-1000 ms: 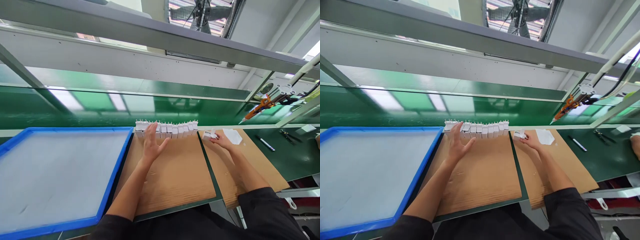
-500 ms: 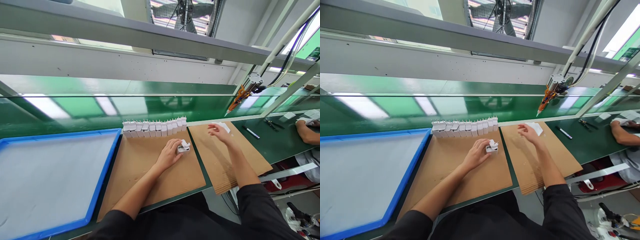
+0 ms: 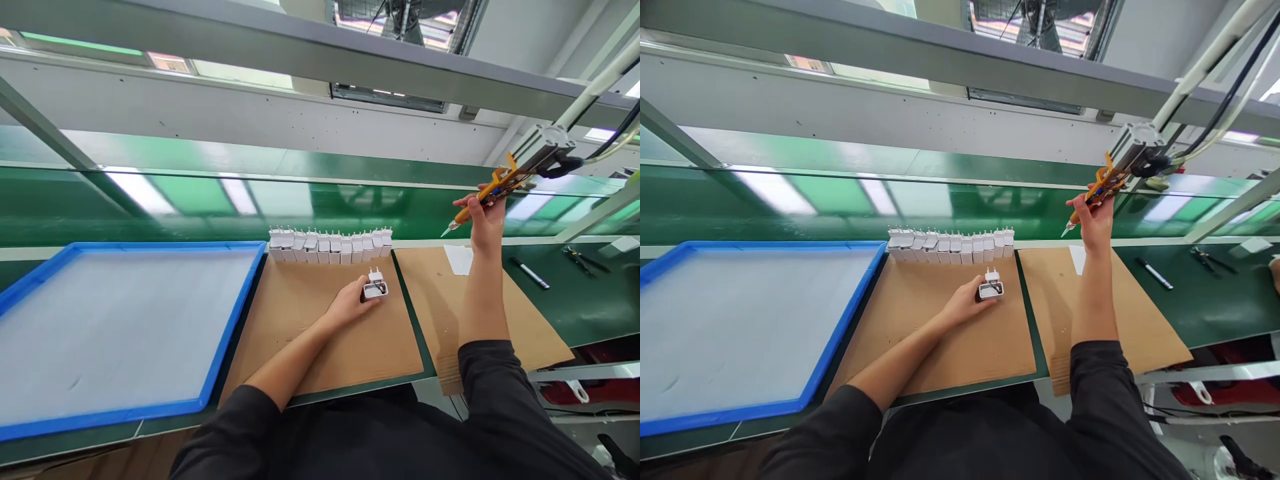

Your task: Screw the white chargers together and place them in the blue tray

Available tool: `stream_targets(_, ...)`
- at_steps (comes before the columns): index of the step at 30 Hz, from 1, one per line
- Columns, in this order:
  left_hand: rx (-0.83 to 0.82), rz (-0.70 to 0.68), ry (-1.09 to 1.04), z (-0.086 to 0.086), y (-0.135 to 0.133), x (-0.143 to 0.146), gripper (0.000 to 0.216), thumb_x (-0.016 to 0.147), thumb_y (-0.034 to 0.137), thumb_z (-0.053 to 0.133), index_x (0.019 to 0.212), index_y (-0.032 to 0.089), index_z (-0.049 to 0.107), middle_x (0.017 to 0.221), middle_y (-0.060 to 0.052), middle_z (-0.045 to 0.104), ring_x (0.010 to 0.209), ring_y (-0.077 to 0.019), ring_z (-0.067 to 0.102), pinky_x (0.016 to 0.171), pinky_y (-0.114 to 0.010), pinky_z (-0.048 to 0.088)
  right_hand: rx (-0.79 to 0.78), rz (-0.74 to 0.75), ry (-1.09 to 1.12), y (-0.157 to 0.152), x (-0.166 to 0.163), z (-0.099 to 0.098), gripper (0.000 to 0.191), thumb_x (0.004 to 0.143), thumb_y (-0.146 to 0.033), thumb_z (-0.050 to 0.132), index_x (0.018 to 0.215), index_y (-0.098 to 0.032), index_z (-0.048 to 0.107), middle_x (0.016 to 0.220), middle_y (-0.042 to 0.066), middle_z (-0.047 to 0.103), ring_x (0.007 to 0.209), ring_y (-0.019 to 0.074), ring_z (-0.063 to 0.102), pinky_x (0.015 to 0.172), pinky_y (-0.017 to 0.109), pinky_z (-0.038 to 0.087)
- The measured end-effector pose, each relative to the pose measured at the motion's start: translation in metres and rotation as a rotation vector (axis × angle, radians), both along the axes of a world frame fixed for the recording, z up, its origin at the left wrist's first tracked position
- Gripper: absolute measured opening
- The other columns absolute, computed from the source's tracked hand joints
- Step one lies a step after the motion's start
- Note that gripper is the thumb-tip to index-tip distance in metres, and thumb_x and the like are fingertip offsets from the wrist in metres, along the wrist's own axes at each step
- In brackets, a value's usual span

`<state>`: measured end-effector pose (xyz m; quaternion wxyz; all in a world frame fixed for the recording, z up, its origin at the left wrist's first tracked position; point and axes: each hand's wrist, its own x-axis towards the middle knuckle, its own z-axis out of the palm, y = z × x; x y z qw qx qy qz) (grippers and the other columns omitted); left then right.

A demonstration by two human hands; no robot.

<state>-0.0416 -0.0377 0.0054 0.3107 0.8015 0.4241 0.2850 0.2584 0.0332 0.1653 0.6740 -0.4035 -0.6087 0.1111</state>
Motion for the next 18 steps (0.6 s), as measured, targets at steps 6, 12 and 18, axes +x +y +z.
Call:
stream_targets(6, -0.012, 0.15, -0.147, 0.005, 0.007, -0.015, 0.035, 0.08, 0.039, 0.065, 0.108, 0.023, 0.051, 0.094, -0.002, 0.069, 0.075, -0.0162, 0.065, 0.068, -0.026, 0.048, 0.134, 0.301, 0.029, -0.046, -0.086, 0.018, 0.039, 0.075, -0.057, 0.071, 0.099, -0.032, 0.052, 0.073, -0.005, 0.051, 0.059, 0.012, 0.054, 0.06, 0.031, 0.049)
stream_targets(12, 0.126, 0.21, -0.173, 0.013, 0.008, -0.02, 0.043, 0.081, 0.038, 0.067, 0.119, 0.022, 0.057, 0.107, -0.005, 0.069, 0.088, -0.0167, 0.064, 0.079, -0.027, 0.05, 0.171, 0.539, 0.115, -0.078, -0.118, 0.029, 0.041, 0.07, -0.048, 0.078, 0.096, -0.029, 0.052, 0.07, -0.006, 0.051, 0.051, 0.0091, 0.048, 0.044, 0.024, 0.043)
stream_targets(18, 0.196, 0.146, -0.183, 0.043, 0.0, -0.014, 0.045, 0.086, 0.035, 0.064, 0.128, 0.023, 0.055, 0.121, -0.007, 0.066, 0.104, -0.0193, 0.063, 0.09, -0.031, 0.051, 0.053, 0.567, 0.141, -0.089, -0.122, 0.023, 0.058, 0.063, -0.056, 0.081, 0.103, -0.03, 0.047, 0.074, -0.004, 0.049, 0.058, 0.012, 0.053, 0.048, 0.027, 0.05)
